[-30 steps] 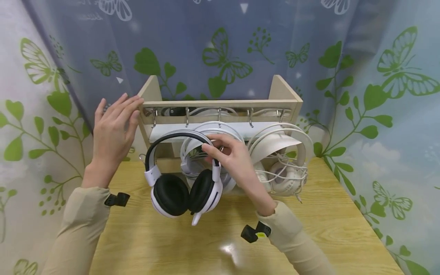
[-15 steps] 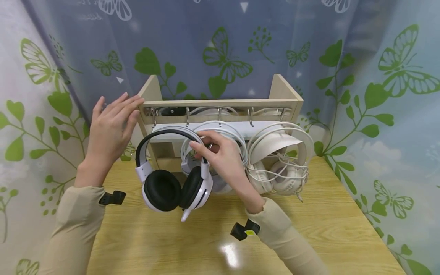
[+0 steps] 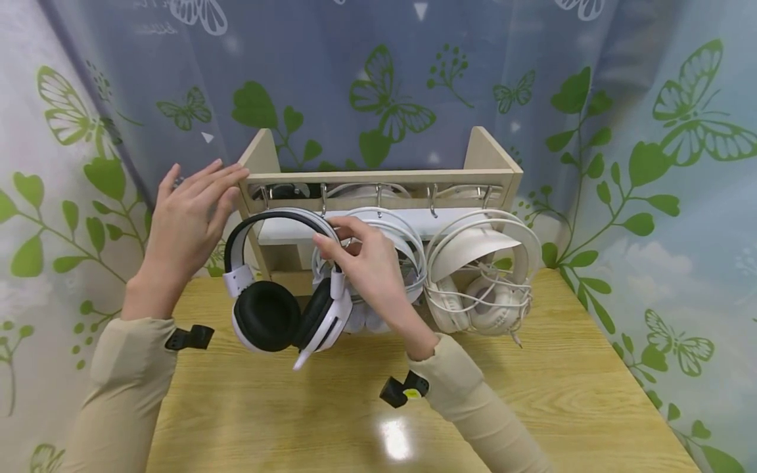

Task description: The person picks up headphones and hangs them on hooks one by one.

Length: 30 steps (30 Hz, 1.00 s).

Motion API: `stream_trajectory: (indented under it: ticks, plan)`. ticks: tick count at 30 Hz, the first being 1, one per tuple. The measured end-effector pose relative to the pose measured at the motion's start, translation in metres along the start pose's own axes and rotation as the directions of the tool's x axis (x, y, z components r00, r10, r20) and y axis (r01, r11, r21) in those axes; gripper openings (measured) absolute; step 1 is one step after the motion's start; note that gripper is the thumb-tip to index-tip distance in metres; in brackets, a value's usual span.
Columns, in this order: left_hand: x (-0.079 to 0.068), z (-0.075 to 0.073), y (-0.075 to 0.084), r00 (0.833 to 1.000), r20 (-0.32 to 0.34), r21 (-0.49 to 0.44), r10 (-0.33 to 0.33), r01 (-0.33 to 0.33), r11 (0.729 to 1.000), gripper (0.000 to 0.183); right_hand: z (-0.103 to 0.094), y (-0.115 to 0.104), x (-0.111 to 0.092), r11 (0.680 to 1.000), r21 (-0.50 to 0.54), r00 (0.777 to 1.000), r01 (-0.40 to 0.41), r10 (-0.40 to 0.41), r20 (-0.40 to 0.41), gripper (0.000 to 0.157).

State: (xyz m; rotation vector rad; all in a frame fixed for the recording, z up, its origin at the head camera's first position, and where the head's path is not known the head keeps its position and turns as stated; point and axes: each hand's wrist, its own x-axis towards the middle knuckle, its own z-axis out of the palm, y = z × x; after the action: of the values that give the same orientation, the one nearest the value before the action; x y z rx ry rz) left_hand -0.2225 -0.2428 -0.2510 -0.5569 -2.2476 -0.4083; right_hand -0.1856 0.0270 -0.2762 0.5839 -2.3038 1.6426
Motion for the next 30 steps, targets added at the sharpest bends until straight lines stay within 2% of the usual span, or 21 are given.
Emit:
stream_trajectory:
  ticks: [6,14,22,30]
  plan:
    - [0.000,0.000,-0.001,1.000,0.020,-0.007,-0.012,0.012,1.000,0.036,0.006,0.000,0.002,1.000,0.007,1.000,-0.020,0.020,-0.008,0.043]
    - [-0.001,0.000,-0.001,1.000,0.007,-0.018,-0.012,0.012,1.000,0.036,0.016,0.003,0.001,0.999,-0.021,0.999,-0.037,0.037,-0.012,0.044]
    - [-0.001,0.000,0.000,1.000,-0.011,-0.009,0.004,-0.004,1.000,0.036,0.027,0.007,-0.001,0.998,-0.059,0.999,-0.021,0.018,-0.049,0.042]
    - [-0.001,0.000,0.000,1.000,-0.009,-0.001,0.012,-0.012,1.000,0.035,0.039,0.010,-0.004,0.994,-0.099,0.996,-0.039,0.030,-0.086,0.047]
